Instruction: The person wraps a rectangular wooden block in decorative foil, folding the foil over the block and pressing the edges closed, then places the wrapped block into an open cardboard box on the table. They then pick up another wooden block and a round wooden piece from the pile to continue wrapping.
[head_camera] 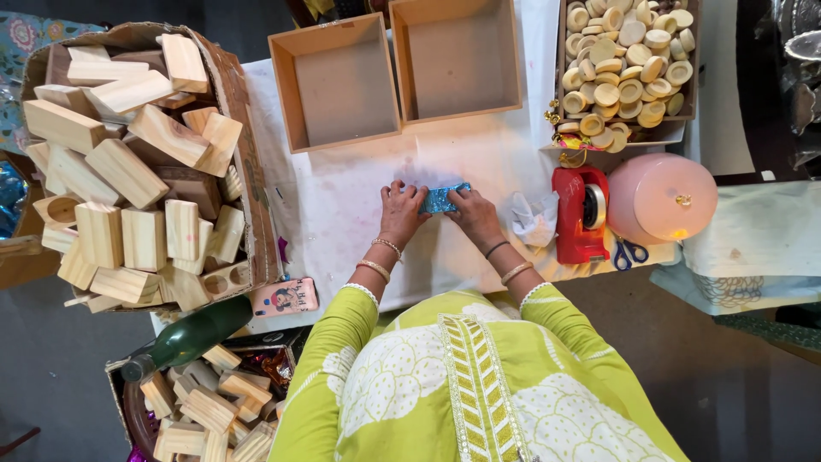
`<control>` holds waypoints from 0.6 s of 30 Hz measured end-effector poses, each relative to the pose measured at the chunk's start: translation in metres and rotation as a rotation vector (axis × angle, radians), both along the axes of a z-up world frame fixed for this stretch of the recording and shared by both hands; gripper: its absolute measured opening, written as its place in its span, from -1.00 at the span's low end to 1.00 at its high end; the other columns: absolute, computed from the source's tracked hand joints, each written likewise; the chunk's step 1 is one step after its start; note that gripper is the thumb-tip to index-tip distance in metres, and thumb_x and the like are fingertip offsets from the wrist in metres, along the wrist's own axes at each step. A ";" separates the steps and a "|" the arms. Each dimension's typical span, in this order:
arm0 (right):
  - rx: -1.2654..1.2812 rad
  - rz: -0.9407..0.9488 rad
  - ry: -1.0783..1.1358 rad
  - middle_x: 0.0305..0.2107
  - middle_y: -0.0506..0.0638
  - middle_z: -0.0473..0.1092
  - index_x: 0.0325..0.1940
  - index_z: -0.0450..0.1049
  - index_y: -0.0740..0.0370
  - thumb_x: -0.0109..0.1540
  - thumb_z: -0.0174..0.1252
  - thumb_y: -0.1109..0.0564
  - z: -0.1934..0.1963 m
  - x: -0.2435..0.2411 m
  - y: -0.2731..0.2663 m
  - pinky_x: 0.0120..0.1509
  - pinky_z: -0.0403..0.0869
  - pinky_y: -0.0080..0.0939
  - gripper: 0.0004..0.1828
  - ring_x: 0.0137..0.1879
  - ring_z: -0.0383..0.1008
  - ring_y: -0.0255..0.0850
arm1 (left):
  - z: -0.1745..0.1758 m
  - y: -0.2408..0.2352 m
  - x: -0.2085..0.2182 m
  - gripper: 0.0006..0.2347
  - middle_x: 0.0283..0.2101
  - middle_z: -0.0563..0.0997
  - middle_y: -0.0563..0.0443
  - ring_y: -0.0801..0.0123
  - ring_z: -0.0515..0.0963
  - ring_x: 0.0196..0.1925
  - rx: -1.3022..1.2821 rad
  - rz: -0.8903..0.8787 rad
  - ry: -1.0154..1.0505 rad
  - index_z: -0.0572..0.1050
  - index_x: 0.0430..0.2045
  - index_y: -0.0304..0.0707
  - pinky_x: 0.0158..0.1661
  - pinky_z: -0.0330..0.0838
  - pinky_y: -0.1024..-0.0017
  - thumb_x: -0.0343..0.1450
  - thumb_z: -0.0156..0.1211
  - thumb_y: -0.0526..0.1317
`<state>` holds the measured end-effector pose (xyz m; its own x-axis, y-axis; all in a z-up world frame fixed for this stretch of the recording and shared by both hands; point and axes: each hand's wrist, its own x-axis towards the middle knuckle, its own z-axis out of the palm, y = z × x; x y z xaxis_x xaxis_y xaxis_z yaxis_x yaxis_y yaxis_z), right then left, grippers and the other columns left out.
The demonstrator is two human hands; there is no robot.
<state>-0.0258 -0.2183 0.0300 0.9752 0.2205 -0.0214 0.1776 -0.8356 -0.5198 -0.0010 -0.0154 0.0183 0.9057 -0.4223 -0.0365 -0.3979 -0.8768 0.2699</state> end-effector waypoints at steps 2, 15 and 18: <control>0.003 -0.006 0.005 -0.21 -0.03 0.42 0.00 0.42 0.04 0.10 0.41 0.07 -0.005 -0.003 0.002 -0.09 0.50 0.02 -0.56 -0.03 0.47 0.00 | -0.001 0.000 0.000 -0.46 -0.10 0.59 0.05 0.01 0.38 0.17 0.003 0.000 0.003 0.49 0.00 -0.03 0.10 0.20 -0.04 0.14 0.54 -0.03; 0.977 -0.531 0.395 -0.11 -0.02 0.37 0.22 0.23 0.24 0.07 0.48 0.04 -0.091 -0.034 -0.026 0.02 0.54 -0.27 -0.24 -0.02 0.41 -0.27 | 0.003 -0.013 -0.030 -0.48 -0.08 0.63 0.07 0.18 0.48 -0.01 -0.471 0.349 -0.002 0.53 -0.05 -0.11 0.04 0.25 0.12 0.15 0.53 0.00; 1.124 -0.424 0.515 -0.11 0.03 0.44 0.18 0.30 0.33 0.16 0.45 0.04 -0.074 -0.026 -0.010 0.00 0.56 -0.30 -0.35 -0.06 0.50 -0.25 | -0.002 -0.032 -0.041 -0.48 -0.08 0.60 0.05 0.15 0.48 0.02 -0.544 0.392 0.003 0.50 0.00 -0.14 0.07 0.27 0.15 0.22 0.54 0.00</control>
